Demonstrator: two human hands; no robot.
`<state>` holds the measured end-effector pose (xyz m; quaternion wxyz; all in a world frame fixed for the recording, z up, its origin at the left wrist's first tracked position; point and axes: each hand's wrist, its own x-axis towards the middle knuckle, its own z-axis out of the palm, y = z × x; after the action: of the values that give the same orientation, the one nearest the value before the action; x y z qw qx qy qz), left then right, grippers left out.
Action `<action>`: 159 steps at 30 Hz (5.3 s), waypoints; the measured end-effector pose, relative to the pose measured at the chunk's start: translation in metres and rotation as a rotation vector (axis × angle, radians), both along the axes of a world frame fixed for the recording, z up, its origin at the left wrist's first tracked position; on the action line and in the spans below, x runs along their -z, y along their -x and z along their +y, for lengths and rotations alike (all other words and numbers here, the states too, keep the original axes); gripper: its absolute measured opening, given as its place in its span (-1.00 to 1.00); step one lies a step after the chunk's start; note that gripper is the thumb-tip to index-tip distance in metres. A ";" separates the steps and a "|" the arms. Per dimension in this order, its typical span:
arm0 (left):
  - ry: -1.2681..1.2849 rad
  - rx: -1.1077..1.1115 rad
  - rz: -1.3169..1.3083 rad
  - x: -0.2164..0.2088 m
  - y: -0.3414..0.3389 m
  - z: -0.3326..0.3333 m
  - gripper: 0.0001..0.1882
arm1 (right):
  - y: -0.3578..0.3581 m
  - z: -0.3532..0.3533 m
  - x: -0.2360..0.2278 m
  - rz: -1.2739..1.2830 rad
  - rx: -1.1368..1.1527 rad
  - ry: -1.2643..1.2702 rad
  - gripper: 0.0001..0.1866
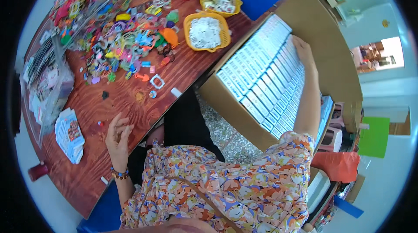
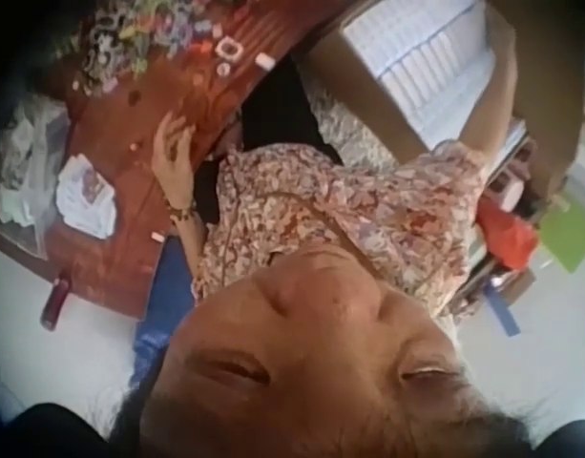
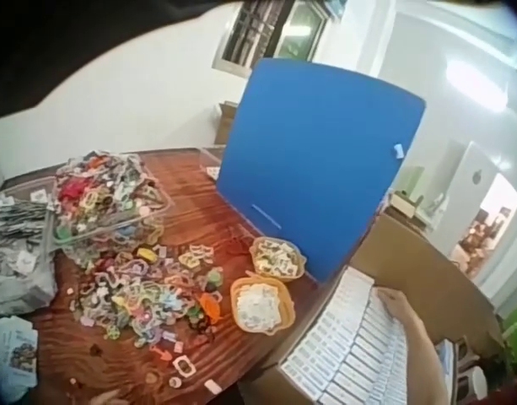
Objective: Packaging small toy items and stickers into individual small boxes and then organizing those boxes into a larger carton.
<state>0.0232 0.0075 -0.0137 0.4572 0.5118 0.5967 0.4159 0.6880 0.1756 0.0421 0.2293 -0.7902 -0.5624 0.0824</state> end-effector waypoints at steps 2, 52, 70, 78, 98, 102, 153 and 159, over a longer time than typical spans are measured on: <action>0.032 -0.045 0.040 0.004 0.003 -0.005 -0.55 | 0.004 0.010 0.002 -0.118 0.053 0.058 -0.49; -0.345 -0.344 1.006 -0.006 0.047 0.010 0.01 | 0.575 -0.014 0.027 0.857 -1.231 0.410 -0.81; -0.084 -0.478 0.080 -0.004 0.023 0.021 -0.42 | 0.554 -0.064 0.076 1.283 -0.958 -0.063 -0.59; 0.006 -0.340 -0.316 -0.014 0.032 0.007 -0.47 | 0.531 -0.055 0.068 1.226 -1.038 0.065 -0.61; -0.139 -0.075 -0.339 -0.016 0.032 -0.002 -0.48 | 0.520 -0.054 0.023 1.137 -1.046 0.260 -0.90; -0.167 -0.052 -0.292 -0.016 0.028 -0.003 -0.48 | 0.518 -0.046 0.020 1.121 -1.053 0.284 -0.79; -0.055 -0.106 -0.491 0.006 0.011 -0.014 -0.59 | 0.488 -0.041 0.040 0.694 -1.437 0.189 -0.75; -0.021 -0.111 -0.475 0.004 0.016 -0.013 -0.64 | 0.496 -0.044 0.035 0.736 -1.395 0.316 -0.74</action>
<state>0.0074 -0.0051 -0.0174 0.5559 0.3706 0.4954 0.5551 0.1919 0.1319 0.0072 0.1811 -0.2022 -0.7962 0.5407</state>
